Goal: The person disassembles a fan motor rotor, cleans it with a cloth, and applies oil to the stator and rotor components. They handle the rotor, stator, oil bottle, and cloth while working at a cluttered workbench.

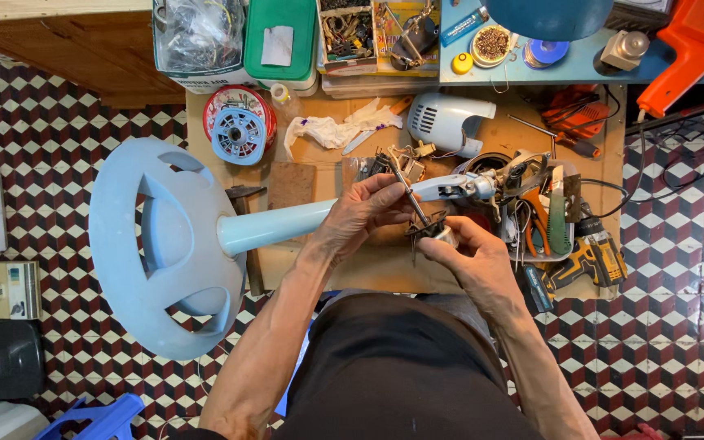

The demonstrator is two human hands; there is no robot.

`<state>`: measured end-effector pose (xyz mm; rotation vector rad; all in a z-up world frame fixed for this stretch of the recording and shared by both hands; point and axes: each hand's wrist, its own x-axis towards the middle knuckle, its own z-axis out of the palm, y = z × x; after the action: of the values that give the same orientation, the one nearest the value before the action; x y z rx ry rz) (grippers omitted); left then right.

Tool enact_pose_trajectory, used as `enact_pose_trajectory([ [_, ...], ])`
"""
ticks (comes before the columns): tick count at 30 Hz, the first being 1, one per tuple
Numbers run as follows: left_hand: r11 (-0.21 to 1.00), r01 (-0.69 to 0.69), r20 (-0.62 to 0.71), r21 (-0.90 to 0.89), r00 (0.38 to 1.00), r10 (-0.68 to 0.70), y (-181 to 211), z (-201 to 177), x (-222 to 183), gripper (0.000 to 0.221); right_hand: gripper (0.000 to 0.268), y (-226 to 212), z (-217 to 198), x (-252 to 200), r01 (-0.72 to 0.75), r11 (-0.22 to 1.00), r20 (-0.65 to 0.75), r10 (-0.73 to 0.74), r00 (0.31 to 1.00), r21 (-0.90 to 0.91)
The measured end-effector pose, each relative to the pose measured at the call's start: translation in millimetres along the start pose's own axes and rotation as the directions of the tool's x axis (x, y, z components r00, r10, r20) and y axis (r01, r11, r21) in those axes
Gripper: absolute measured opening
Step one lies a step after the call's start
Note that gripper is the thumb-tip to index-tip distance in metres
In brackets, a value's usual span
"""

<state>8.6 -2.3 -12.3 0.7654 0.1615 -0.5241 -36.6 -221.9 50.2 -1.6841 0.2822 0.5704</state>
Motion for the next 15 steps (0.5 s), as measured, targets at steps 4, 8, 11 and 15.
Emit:
enact_pose_trajectory([
  [4, 0.995, 0.031, 0.055, 0.095, 0.998, -0.037, -3, 1, 1, 0.024, 0.037, 9, -1, 6, -0.024, 0.965, 0.115, -0.007, 0.993, 0.261],
  [8, 0.993, 0.083, 0.024, 0.086, 0.996, -0.086, -3, 11, -7, 0.026, 0.035, 9, 1, 4, -0.032, 0.971, 0.081, 0.013, 0.997, 0.236],
  [11, 0.981, 0.092, 0.057, 0.173, 0.993, -0.103, 1, 17, -12, 0.030, 0.037, 4, 5, -3, 0.034, 0.998, 0.001, -0.034, 0.999, 0.050],
  [15, 0.956, 0.063, 0.132, 0.287, 0.986, -0.105, 9, 23, -18, 0.035, 0.046, -7, 7, -6, 0.121, 0.985, -0.021, -0.125, 0.992, -0.125],
])
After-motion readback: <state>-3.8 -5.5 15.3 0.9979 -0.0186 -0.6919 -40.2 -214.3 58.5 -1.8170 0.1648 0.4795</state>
